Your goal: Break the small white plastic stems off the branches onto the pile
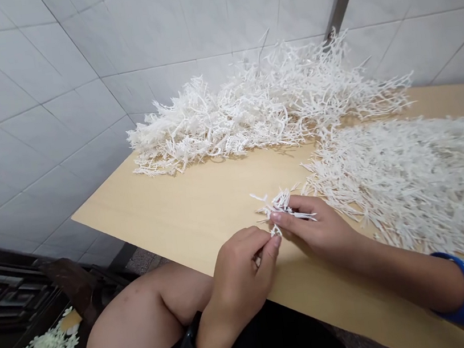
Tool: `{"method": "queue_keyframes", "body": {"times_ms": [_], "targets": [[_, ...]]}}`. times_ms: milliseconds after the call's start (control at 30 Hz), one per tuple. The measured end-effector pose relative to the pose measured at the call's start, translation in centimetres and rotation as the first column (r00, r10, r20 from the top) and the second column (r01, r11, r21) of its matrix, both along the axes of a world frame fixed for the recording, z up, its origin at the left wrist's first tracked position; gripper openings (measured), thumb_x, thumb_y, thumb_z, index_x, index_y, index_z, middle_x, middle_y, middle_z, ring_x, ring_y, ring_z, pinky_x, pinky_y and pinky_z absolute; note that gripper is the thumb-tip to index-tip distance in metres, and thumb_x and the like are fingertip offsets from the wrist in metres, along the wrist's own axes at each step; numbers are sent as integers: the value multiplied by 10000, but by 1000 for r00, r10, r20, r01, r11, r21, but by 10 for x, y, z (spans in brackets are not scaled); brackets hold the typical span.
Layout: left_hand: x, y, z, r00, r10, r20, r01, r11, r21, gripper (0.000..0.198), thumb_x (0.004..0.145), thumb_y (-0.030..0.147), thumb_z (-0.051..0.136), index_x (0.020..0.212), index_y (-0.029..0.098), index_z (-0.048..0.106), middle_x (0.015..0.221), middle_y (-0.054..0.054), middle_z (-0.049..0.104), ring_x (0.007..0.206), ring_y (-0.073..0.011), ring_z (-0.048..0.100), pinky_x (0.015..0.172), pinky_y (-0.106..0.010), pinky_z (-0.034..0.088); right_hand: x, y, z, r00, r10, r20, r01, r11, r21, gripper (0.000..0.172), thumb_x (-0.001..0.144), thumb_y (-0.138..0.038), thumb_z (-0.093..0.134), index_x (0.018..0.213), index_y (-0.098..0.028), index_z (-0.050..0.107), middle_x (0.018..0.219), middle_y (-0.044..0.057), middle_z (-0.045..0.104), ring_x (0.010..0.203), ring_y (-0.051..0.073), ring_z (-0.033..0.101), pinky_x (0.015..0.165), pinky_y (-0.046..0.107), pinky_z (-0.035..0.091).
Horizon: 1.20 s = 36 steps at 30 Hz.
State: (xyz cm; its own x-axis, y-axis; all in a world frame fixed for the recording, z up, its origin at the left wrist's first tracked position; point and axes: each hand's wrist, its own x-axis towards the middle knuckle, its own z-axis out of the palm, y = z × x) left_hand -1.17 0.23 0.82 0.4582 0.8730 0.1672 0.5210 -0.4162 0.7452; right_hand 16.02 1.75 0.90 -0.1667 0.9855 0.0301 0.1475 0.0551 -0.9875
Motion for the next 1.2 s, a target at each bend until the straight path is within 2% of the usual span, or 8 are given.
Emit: {"method": "queue_keyframes", "body": {"times_ms": [167, 367, 567, 667, 767, 833, 1000, 1200], "targets": [[-1, 1, -2, 999, 41, 0, -41, 999, -18, 347, 967, 262, 443, 634, 177, 497, 652, -7, 547, 653, -140, 493, 624, -273, 373, 9, 9, 0, 909, -301, -287, 296, 953, -62, 329, 864, -426, 651, 683, -210, 483, 543, -62, 406, 489, 92, 346, 473, 240, 276], [-4, 12, -7, 932, 254, 258, -196, 953, -230, 270, 913, 255, 552, 1132, 171, 685, 1117, -91, 704, 885, -184, 656, 716, -271, 527, 0, 4, 6, 983, -138, -118, 133, 990, -51, 388, 827, -526, 663, 671, -187, 555, 551, -33, 471, 510, 106, 417, 504, 266, 368], [-11, 12, 0, 808, 370, 457, -209, 907, -365, 296, 919, 334, 569, 1095, 149, 718, 1100, -113, 724, 866, -182, 673, 689, -255, 572, -1, -2, 7, 966, -194, -169, 191, 981, -34, 346, 876, -493, 630, 749, -172, 601, 623, -8, 557, 531, 110, 497, 531, 268, 438], [-16, 12, 2, 657, 456, 601, -334, 890, -310, 256, 936, 350, 555, 1001, 172, 727, 1065, -84, 723, 860, -161, 662, 698, -234, 565, -8, -18, 17, 949, 14, -316, -60, 989, -134, 337, 887, -481, 622, 797, -159, 657, 725, 42, 656, 634, 149, 626, 597, 285, 532], [-20, 14, 0, 522, 489, 699, -430, 858, -280, 237, 946, 336, 540, 947, 171, 711, 1024, -68, 711, 873, -153, 651, 725, -228, 557, -18, -32, 20, 815, 315, -487, -511, 787, -346, 358, 870, -480, 642, 979, -146, 710, 1015, 118, 719, 935, 229, 693, 785, 360, 581], [-21, 15, -3, 478, 490, 729, -439, 852, -284, 227, 945, 323, 540, 931, 166, 703, 989, -63, 708, 841, -145, 647, 741, -236, 553, -21, -31, 15, 853, 292, -433, -476, 776, -414, 419, 836, -508, 672, 1039, -144, 716, 1081, 125, 712, 1051, 252, 661, 929, 411, 532], [-20, 17, -8, 596, 457, 661, -376, 885, -273, 240, 953, 337, 529, 973, 171, 701, 1027, -70, 705, 851, -149, 632, 795, -255, 528, -15, -15, 3, 975, -64, -215, 12, 972, -235, 396, 849, -513, 647, 1029, -164, 699, 1084, 117, 707, 1025, 242, 644, 971, 414, 489], [-19, 12, 1, 845, 232, 482, -148, 967, -206, 241, 932, 351, 565, 1093, 203, 667, 965, -52, 700, 860, -168, 635, 771, -256, 494, -15, -20, 6, 978, 177, -108, -188, 977, -101, 343, 931, -467, 531, 807, -165, 634, 774, 55, 648, 738, 177, 606, 732, 314, 513]]}}
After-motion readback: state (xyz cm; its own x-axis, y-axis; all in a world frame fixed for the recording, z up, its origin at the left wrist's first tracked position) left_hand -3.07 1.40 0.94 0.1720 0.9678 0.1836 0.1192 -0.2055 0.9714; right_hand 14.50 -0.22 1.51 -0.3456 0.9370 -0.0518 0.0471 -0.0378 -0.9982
